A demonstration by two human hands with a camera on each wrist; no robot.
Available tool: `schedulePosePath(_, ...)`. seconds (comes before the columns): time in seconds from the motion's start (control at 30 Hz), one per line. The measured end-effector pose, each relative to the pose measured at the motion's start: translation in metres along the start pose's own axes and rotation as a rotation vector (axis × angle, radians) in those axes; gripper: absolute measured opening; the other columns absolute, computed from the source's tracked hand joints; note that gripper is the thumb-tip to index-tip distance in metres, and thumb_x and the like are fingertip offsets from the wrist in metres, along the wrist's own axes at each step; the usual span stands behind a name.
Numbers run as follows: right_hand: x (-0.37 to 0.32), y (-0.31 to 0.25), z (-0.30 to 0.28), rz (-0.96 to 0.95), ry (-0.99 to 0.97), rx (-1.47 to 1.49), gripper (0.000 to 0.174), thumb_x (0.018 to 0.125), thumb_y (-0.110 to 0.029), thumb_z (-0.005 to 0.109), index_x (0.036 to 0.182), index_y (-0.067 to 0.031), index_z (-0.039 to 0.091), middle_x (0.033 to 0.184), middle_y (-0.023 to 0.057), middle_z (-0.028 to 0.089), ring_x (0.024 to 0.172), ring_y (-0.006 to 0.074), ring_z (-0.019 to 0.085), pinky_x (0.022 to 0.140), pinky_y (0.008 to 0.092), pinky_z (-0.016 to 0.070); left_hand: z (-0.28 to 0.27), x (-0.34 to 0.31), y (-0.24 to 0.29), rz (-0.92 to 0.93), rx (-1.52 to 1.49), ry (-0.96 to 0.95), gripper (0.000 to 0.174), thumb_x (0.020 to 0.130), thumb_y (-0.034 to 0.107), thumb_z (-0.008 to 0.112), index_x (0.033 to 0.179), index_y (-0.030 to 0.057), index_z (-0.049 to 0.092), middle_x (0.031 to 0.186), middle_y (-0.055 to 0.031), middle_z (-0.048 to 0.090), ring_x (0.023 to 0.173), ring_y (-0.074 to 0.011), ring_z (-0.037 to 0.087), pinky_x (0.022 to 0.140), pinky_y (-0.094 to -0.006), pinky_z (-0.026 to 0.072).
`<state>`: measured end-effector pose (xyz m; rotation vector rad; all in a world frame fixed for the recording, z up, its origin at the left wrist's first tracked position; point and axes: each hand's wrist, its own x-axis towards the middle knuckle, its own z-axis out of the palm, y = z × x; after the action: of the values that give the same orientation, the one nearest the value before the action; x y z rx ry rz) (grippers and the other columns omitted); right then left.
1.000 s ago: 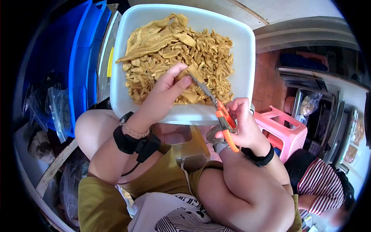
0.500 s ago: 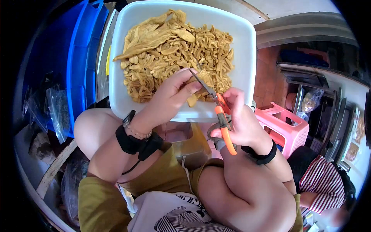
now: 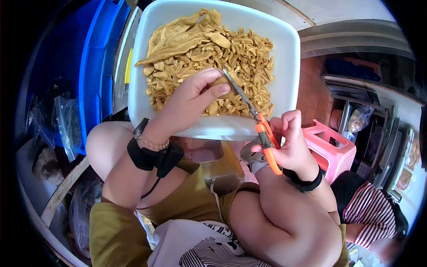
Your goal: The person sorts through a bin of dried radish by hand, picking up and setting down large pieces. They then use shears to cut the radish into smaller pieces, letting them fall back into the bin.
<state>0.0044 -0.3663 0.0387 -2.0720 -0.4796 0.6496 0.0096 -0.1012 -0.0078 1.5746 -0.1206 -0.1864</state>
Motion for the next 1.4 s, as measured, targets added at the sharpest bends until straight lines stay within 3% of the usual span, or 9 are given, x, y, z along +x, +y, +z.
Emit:
schedulePosePath(0.23, -0.001, -0.001, 0.001, 0.005, 0.128, 0.095, 0.07, 0.067, -0.019, 0.089, 0.092, -0.0108, 0.025, 0.066, -0.0005, 0.038, 0.054, 0.0064, 0.036, 0.045, 0.0228, 0.0322, -0.004, 0.0, 0.004, 0.055, 0.216, 0.306, 0.023, 0.093, 0.022, 0.058, 0.098, -0.0006, 0.053, 0.085, -0.0089, 0.052, 0.074, -0.0172, 0.05, 0.069, -0.0286, 0.0419)
schedulePosePath(0.33, 0.001, -0.008, -0.004, 0.043, 0.063, -0.019, 0.07, 0.07, -0.006, 0.085, 0.094, -0.0142, 0.02, 0.072, 0.0035, 0.05, 0.061, 0.0054, 0.045, 0.054, 0.0182, 0.0365, -0.009, -0.001, 0.003, 0.085, 0.227, 0.331, 0.021, 0.093, 0.019, 0.057, 0.101, 0.0009, 0.05, 0.088, -0.0077, 0.054, 0.078, -0.0148, 0.052, 0.073, -0.0281, 0.0434)
schedulePosePath(0.47, 0.002, -0.002, -0.004, -0.025, 0.054, 0.071, 0.074, 0.064, -0.018, 0.091, 0.094, -0.0132, 0.023, 0.073, 0.0024, 0.049, 0.058, 0.0055, 0.043, 0.05, 0.0197, 0.0352, -0.014, -0.004, 0.004, 0.005, 0.133, 0.255, 0.019, 0.093, 0.015, 0.056, 0.103, 0.0026, 0.047, 0.091, -0.0046, 0.056, 0.082, -0.0123, 0.052, 0.075, -0.0275, 0.0441)
schedulePosePath(0.53, 0.002, -0.001, -0.005, -0.042, 0.06, 0.115, 0.076, 0.061, -0.025, 0.093, 0.094, -0.0118, 0.026, 0.073, 0.0016, 0.046, 0.058, 0.0059, 0.042, 0.048, 0.0213, 0.035, -0.009, -0.003, 0.004, -0.144, -0.34, 0.297, 0.018, 0.094, 0.015, 0.055, 0.105, 0.0037, 0.047, 0.099, -0.0022, 0.056, 0.09, -0.0095, 0.052, 0.079, -0.0252, 0.0438)
schedulePosePath(0.63, 0.003, 0.003, -0.007, -0.093, 0.046, 0.131, 0.082, 0.056, -0.032, 0.094, 0.099, -0.0107, 0.028, 0.077, 0.003, 0.047, 0.061, 0.0088, 0.044, 0.053, 0.0231, 0.0385, -0.008, -0.003, 0.004, -0.212, -0.597, 0.179, 0.02, 0.096, 0.014, 0.053, 0.112, 0.0039, 0.046, 0.105, -0.0017, 0.055, 0.095, -0.0087, 0.052, 0.083, -0.0235, 0.0434)
schedulePosePath(0.8, 0.005, 0.005, -0.006, -0.109, 0.01, -0.112, 0.093, 0.05, -0.048, 0.093, 0.105, -0.0068, 0.03, 0.081, 0.0068, 0.048, 0.066, 0.0171, 0.049, 0.059, 0.0304, 0.0437, 0.004, -0.006, 0.003, -0.16, -0.545, 0.074, 0.024, 0.098, 0.012, 0.052, 0.12, 0.0025, 0.047, 0.108, -0.0016, 0.054, 0.1, -0.008, 0.051, 0.087, -0.0237, 0.0432)
schedulePosePath(1.03, 0.013, -0.006, -0.004, -0.093, -0.077, -0.132, 0.096, 0.055, -0.047, 0.091, 0.114, -0.0035, 0.029, 0.09, 0.0112, 0.052, 0.071, 0.0234, 0.056, 0.064, 0.0331, 0.047, 0.013, -0.01, 0.005, -0.076, -0.384, 0.036, 0.027, 0.094, 0.006, 0.058, 0.119, 0.0004, 0.05, 0.107, -0.0007, 0.054, 0.1, -0.0073, 0.051, 0.089, -0.0241, 0.0439)
schedulePosePath(1.2, 0.023, -0.014, 0.001, -0.276, -0.103, -0.122, 0.096, 0.063, -0.042, 0.087, 0.121, -0.0019, 0.022, 0.099, 0.0158, 0.057, 0.079, 0.0308, 0.06, 0.076, 0.0369, 0.0486, 0.019, -0.01, 0.003, -0.137, -0.472, 0.058, 0.027, 0.093, 0.006, 0.059, 0.118, -0.0009, 0.051, 0.106, -0.0015, 0.056, 0.1, -0.0071, 0.052, 0.088, -0.0237, 0.0444)
schedulePosePath(1.4, 0.015, -0.005, 0.004, -0.117, -0.136, 0.08, 0.086, 0.067, -0.037, 0.086, 0.116, -0.0045, 0.024, 0.094, 0.0129, 0.056, 0.078, 0.0207, 0.058, 0.071, 0.0317, 0.0476, 0.015, -0.009, 0.002, -0.13, -0.399, 0.073, 0.028, 0.093, 0.005, 0.06, 0.118, -0.0023, 0.051, 0.108, -0.0019, 0.056, 0.101, -0.0066, 0.052, 0.088, -0.0233, 0.0442)
